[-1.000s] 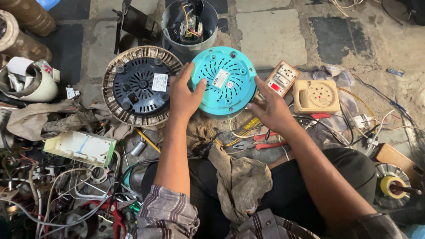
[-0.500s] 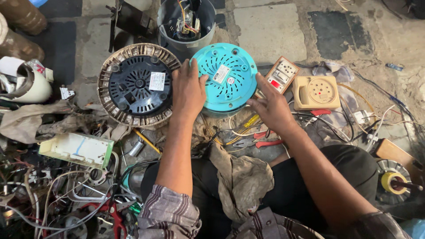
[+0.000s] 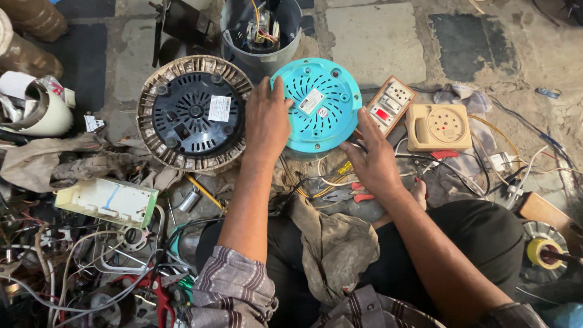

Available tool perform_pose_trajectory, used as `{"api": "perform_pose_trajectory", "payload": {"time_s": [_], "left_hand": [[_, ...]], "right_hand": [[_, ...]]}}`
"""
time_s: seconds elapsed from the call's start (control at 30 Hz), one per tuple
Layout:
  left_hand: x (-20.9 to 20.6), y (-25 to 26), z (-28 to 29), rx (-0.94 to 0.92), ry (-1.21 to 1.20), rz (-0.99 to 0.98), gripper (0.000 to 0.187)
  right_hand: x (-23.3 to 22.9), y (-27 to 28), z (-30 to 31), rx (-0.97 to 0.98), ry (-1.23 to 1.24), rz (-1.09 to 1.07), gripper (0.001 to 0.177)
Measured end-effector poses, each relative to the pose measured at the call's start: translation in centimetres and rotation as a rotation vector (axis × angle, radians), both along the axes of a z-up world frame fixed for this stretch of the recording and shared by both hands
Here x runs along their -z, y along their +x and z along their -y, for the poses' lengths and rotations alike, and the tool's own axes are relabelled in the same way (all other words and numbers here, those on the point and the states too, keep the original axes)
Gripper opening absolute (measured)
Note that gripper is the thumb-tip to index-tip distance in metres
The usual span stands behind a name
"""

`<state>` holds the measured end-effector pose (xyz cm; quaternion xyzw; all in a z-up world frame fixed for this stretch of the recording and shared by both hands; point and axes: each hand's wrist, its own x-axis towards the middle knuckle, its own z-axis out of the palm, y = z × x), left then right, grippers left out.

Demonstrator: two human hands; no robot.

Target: The person repairs a small electric fan by connecting wires to a power strip and testing the motor. They then reassemble the fan housing, secure the cover with a screwdriver, and plug the device into a power source.

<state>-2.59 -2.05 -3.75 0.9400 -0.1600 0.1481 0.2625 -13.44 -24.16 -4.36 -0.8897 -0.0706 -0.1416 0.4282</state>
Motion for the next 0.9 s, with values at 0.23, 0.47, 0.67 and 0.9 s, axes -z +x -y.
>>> {"api": "perform_pose_trajectory", "payload": {"time_s": [0.23,0.47,0.67,0.9], "left_hand": [[0.6,0.4,-0.1,0.01,-0.048,-0.077,0.05],[1.8,-0.2,0.2,-0.01,-0.185,-0.007,0.055],[3.7,-0.5,0.8,-0.098,-0.358,-0.021,0.058],[2.7,-0.8,1.0,-0.242,-0.547,-0.238,0.069]], "right_hand": [[-0.5,-0.4,-0.4,0.017,-0.081,0.012,0.072],[-0.1,-0.3,-0.2,0.036,-0.114,0.043,0.07],[0.9,-0.2,0.8,-0.019,0.05,-0.032,0.067],[2.5,5.7,1.4,0.046,0.395,-0.215,0.073]]}}
